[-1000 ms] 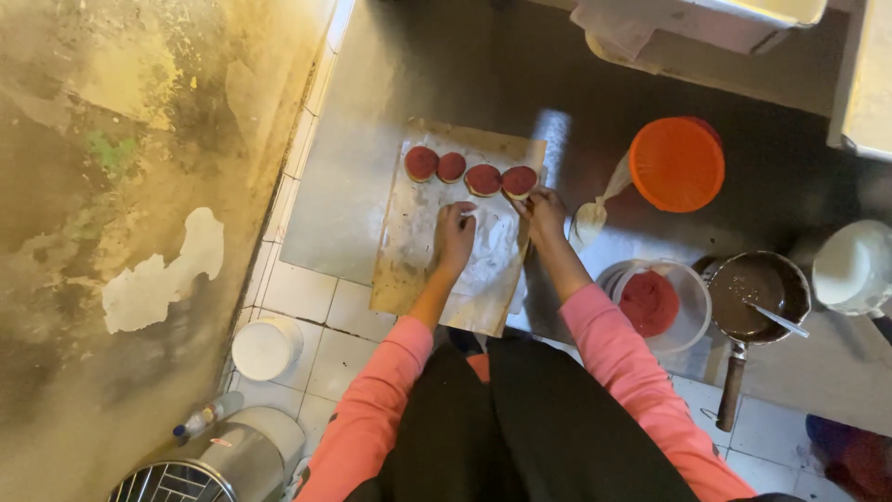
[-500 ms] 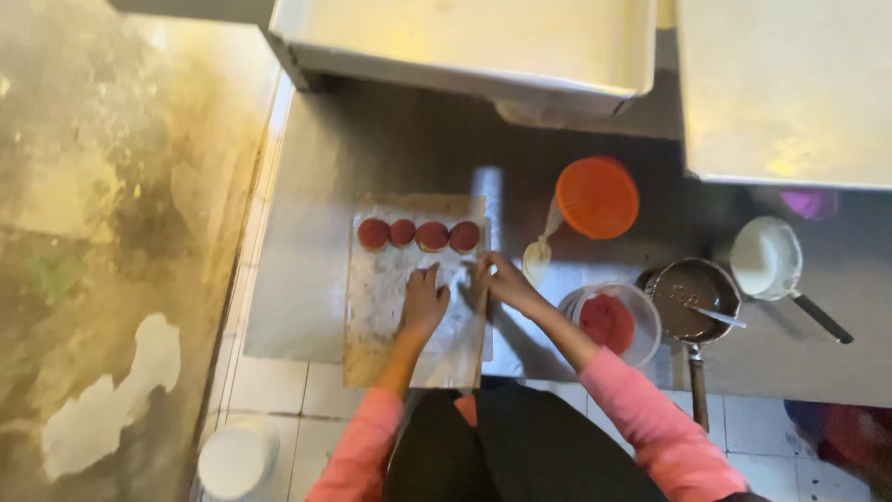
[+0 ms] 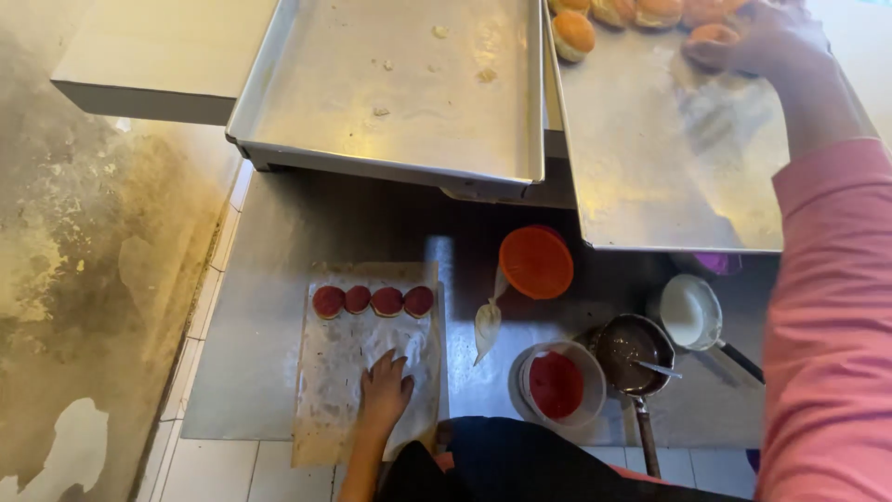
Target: Decorating donuts by dipping them in glaze and applying patterns with a piping bag.
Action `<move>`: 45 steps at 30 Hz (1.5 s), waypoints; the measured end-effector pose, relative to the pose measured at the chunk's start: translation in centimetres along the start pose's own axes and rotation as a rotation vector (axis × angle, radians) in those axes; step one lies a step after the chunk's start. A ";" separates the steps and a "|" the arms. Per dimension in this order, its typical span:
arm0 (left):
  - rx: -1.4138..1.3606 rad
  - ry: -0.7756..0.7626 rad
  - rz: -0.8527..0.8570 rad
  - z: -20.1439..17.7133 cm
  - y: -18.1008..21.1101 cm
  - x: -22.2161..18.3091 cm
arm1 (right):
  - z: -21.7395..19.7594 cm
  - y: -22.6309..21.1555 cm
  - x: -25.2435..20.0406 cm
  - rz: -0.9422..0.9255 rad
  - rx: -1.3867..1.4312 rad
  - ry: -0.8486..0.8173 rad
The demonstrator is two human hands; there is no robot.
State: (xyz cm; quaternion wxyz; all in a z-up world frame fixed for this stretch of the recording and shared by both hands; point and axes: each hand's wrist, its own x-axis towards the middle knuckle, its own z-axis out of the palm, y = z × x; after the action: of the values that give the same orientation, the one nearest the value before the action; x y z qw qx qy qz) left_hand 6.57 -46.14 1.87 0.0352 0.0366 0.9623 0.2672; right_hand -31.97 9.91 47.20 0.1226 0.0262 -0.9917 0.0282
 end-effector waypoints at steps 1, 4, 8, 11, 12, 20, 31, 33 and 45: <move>-0.005 -0.016 -0.024 0.1 -0.1 0.1 | 1.1 2.5 2.4 0.151 -0.036 -0.090; -0.006 -0.029 -0.042 0.4 -0.7 0.0 | 1.6 2.1 3.7 0.147 -0.028 -0.074; 0.015 -0.042 -0.037 0.2 -0.5 -0.4 | 2.0 2.7 2.6 0.184 -0.030 -0.080; 0.005 -0.037 -0.031 0.5 -0.5 -0.4 | 1.7 3.5 2.1 0.242 -0.036 -0.085; -0.012 -0.045 -0.035 0.5 -0.7 -0.3 | 1.6 4.0 1.7 0.137 0.105 -0.009; -0.067 -0.068 -0.017 -0.7 -1.0 0.1 | -6.1 -7.6 -12.0 -0.002 0.327 -0.409; 0.001 -0.061 -0.051 0.8 -0.9 -0.2 | -1.7 8.8 0.2 0.361 -0.051 0.009; -0.006 -0.044 -0.063 0.8 -0.8 0.2 | 0.8 13.3 2.4 0.381 -0.077 -0.053; -0.042 -0.055 -0.075 0.3 -0.5 -0.4 | -0.1 2.7 3.3 0.150 0.298 -0.138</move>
State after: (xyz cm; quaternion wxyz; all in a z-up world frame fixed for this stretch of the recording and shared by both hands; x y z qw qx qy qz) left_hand 6.98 -46.44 1.43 0.0726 0.0073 0.9558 0.2847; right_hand -35.28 12.47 48.00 0.0468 -0.0282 -0.9818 0.1821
